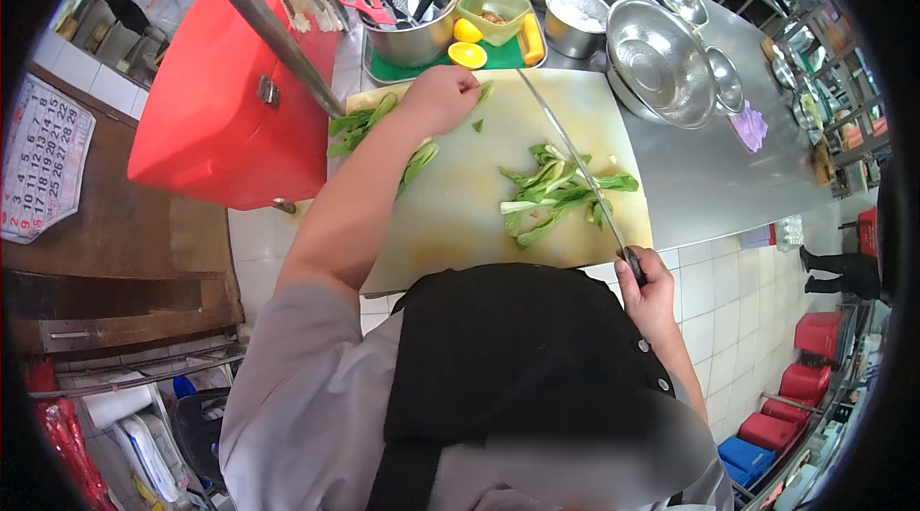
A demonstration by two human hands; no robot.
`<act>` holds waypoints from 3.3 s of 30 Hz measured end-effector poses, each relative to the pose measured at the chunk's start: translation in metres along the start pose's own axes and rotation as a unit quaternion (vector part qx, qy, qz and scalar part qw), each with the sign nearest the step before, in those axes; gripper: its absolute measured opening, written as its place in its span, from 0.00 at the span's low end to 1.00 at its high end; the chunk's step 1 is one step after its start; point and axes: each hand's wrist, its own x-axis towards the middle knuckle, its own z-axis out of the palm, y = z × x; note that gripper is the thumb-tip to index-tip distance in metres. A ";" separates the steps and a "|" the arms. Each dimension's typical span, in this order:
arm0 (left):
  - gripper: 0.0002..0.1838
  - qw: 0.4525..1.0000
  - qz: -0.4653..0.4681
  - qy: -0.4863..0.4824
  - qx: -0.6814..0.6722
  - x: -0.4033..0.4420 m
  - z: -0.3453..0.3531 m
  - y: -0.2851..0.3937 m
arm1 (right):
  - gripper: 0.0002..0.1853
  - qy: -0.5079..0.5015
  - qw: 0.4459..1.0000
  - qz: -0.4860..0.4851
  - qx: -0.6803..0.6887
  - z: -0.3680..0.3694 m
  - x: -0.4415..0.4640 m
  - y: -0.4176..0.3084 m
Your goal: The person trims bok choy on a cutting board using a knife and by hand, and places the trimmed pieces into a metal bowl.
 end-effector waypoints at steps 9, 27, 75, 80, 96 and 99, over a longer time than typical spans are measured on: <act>0.16 0.856 -0.067 -0.191 -0.475 -0.048 -0.013 0.037 | 0.16 -0.047 0.966 0.171 0.187 0.007 -0.004 0.013; 0.13 0.818 -0.051 -0.232 -0.524 -0.090 0.029 0.072 | 0.11 -0.016 0.998 -0.046 0.028 0.000 0.012 -0.019; 0.14 0.642 -0.063 -0.316 -0.696 -0.119 0.064 0.088 | 0.20 -0.013 0.982 -0.176 -0.060 0.000 0.035 -0.056; 0.14 0.647 -0.046 -0.323 -0.689 -0.119 0.061 0.085 | 0.20 -0.015 0.984 -0.172 -0.049 0.002 0.034 -0.053; 0.18 0.816 0.057 -0.225 -0.530 -0.116 0.056 0.083 | 0.13 -0.050 0.998 -0.029 0.038 -0.002 0.017 -0.022; 0.18 0.825 0.077 -0.214 -0.518 -0.115 0.061 0.087 | 0.14 -0.050 0.994 -0.097 0.025 -0.004 0.022 -0.037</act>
